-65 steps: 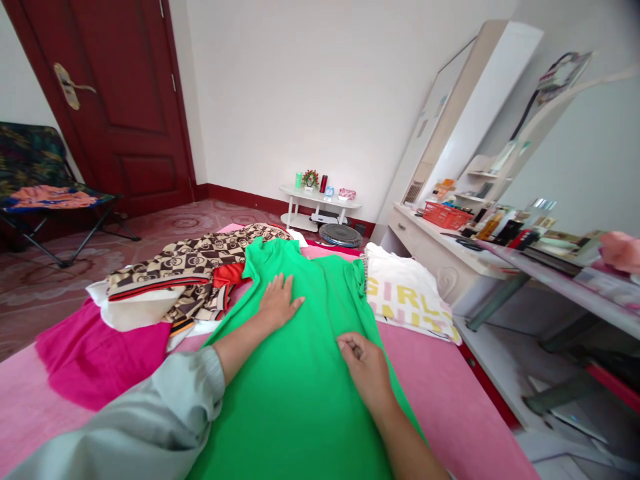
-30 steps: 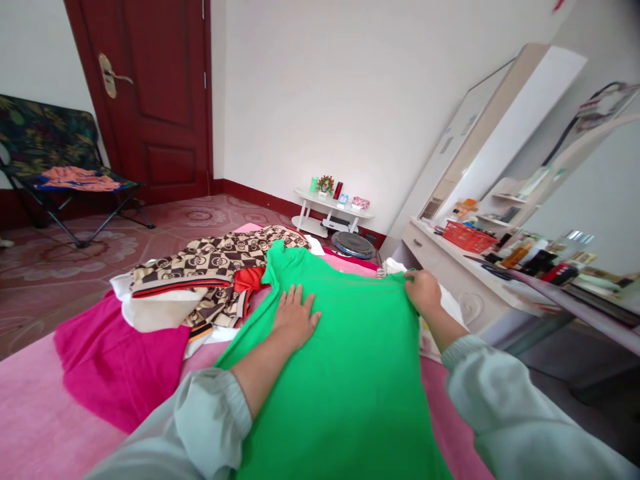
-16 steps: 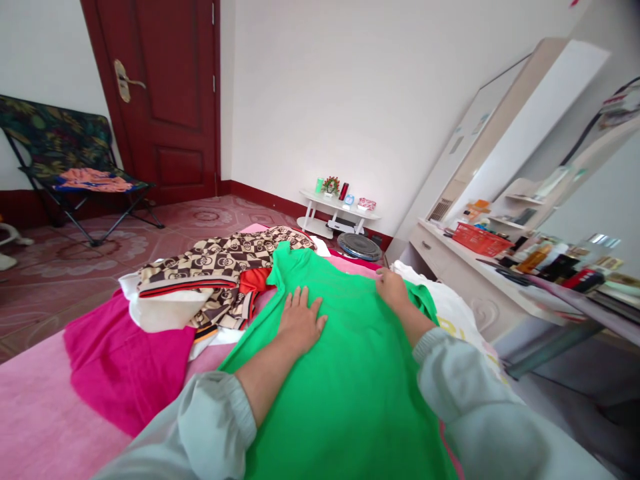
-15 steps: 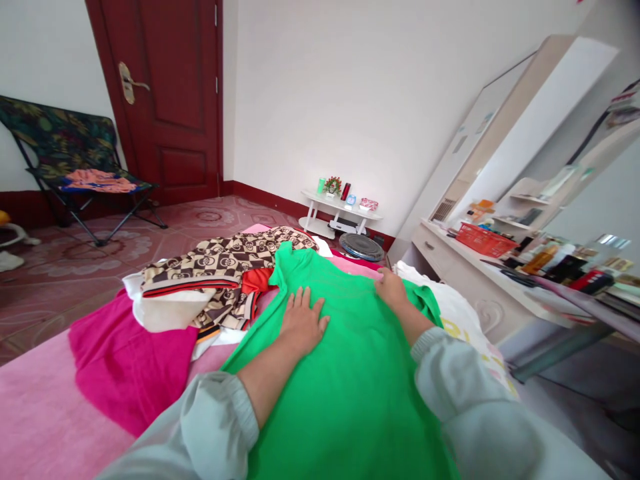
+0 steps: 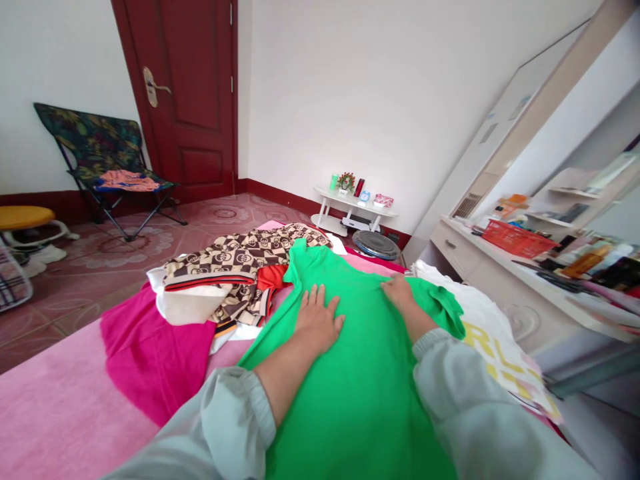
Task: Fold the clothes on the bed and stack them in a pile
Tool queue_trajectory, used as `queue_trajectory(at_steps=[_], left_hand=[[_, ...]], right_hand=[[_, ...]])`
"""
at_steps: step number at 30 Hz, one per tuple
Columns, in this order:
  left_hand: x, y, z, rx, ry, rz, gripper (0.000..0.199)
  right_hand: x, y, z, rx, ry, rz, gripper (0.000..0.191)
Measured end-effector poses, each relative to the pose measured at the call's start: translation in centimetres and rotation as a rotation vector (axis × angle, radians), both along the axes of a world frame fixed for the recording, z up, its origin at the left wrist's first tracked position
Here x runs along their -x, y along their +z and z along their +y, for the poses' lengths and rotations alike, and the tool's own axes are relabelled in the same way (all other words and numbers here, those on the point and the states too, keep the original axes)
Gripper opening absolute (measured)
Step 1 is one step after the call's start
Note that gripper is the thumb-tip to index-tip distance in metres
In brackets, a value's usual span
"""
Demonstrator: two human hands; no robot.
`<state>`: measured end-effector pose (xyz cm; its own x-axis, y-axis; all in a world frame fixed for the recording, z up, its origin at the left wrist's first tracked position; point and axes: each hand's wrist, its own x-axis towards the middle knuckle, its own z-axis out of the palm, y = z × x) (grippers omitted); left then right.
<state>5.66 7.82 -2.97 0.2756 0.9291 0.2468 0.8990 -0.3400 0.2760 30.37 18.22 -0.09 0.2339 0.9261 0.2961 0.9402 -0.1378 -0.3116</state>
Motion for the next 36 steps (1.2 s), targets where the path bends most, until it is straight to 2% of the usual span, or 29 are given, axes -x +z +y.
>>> queue_trajectory(at_steps=[3,5,8,10,14,17,19,21,23,25,28,32,36], left_hand=[[0.1,0.3,-0.1,0.018,-0.004,0.003,0.055],[0.1,0.4,-0.2,0.027,-0.009,0.005,0.055],[0.1,0.3,-0.2,0.03,-0.012,0.007,0.055],[0.1,0.0,0.0,0.022,-0.013,0.006,0.055],[0.1,-0.4,0.3,0.011,-0.016,0.0,0.056],[0.1,-0.4,0.4,0.017,-0.023,0.0,0.057],[0.1,-0.4,0.4,0.021,-0.024,0.001,0.057],[0.1,-0.4,0.4,0.022,-0.025,0.005,0.057],[0.1,-0.6,0.4,0.017,-0.025,0.013,0.058],[0.1,-0.7,0.4,0.014,-0.025,0.028,0.059],[0.0,-0.7,0.4,0.03,-0.028,0.061,0.061],[0.1,0.1,0.0,0.079,-0.058,0.12,0.065],[0.8,0.8,-1.2,0.177,-0.113,0.184,0.069]], right_hand=[[0.0,0.9,-2.4,0.017,0.048,-0.05,0.053],[-0.7,2.1,-4.9,-0.018,0.091,-0.144,0.049],[-3.5,3.6,-8.5,-0.108,0.054,-0.384,0.045],[-6.2,4.0,-10.1,-0.085,-0.029,-0.452,0.045],[-11.5,3.6,-11.1,-0.04,-0.132,-0.284,0.033],[-13.0,3.2,-11.9,-0.186,-0.178,-0.187,0.039],[-12.5,2.8,-13.4,-0.331,-0.189,-0.091,0.045],[-11.1,2.3,-15.7,-0.423,-0.152,0.045,0.044],[-9.5,1.5,-18.7,-0.349,-0.071,0.166,0.036],[-7.8,0.7,-22.0,-0.192,-0.001,0.237,0.029],[-6.1,0.1,-26.5,-0.001,0.04,0.225,0.024],[-4.7,0.7,-31.6,0.09,0.033,0.224,0.02],[-3.0,2.3,-36.5,0.124,0.148,0.429,0.016]])
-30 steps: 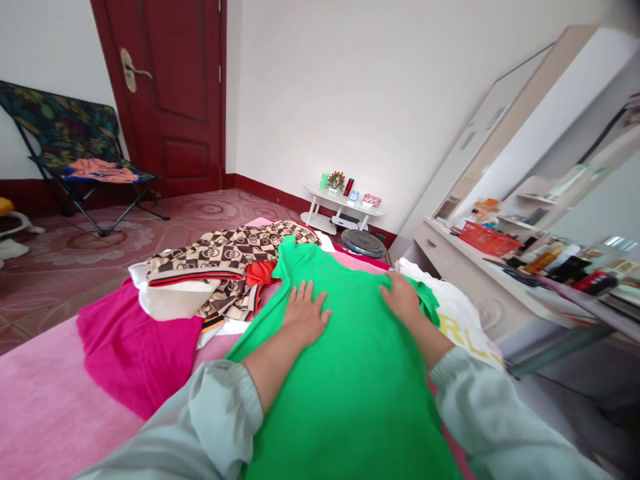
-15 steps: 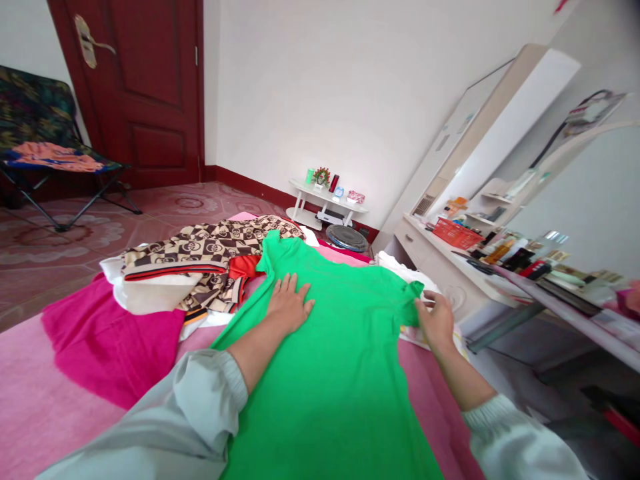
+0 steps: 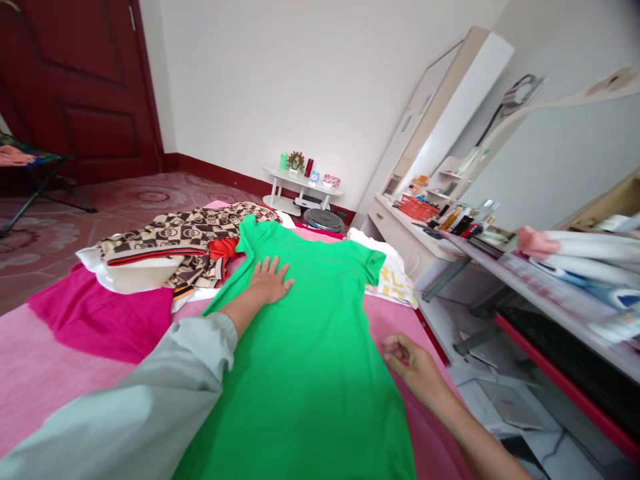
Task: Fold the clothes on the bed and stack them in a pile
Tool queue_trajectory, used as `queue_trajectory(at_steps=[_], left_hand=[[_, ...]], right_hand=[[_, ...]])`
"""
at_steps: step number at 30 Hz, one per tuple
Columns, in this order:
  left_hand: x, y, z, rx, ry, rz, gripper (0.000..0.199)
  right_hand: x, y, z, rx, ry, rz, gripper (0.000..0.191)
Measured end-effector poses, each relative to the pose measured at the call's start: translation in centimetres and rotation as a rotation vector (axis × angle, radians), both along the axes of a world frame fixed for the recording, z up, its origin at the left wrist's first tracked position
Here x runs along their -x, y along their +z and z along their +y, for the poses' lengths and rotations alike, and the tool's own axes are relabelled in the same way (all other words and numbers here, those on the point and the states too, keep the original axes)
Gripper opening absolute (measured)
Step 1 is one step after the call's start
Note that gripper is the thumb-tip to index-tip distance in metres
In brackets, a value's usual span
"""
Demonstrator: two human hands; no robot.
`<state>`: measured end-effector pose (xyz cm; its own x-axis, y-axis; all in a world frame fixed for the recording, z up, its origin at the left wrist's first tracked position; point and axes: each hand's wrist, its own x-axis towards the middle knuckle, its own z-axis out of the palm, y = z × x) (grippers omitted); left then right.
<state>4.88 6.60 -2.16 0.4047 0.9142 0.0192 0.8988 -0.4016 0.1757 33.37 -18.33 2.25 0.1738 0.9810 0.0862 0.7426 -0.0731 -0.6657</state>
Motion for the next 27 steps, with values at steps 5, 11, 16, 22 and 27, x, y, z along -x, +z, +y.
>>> queue_trajectory(at_steps=[5,11,16,22,27], left_hand=[[1.3,-0.3,-2.2,0.012,-0.053,0.011,0.072],[2.1,-0.7,-4.2,-0.088,-0.056,-0.011,0.067],[2.1,-0.9,-4.6,-0.131,-0.051,-0.028,0.065],[2.1,-1.2,-4.5,-0.157,-0.057,-0.017,0.066],[2.2,-1.2,-4.7,-0.172,-0.055,-0.022,0.065]], right_hand=[[2.3,2.5,-5.5,0.039,0.243,0.041,0.038],[2.9,3.1,-9.9,0.138,0.348,-0.234,0.067],[3.7,1.6,-11.4,0.113,0.283,-0.369,0.079],[4.4,-1.8,-11.0,-0.045,0.245,-0.438,0.066],[3.4,-1.5,-10.4,-0.242,0.217,-0.435,0.049]])
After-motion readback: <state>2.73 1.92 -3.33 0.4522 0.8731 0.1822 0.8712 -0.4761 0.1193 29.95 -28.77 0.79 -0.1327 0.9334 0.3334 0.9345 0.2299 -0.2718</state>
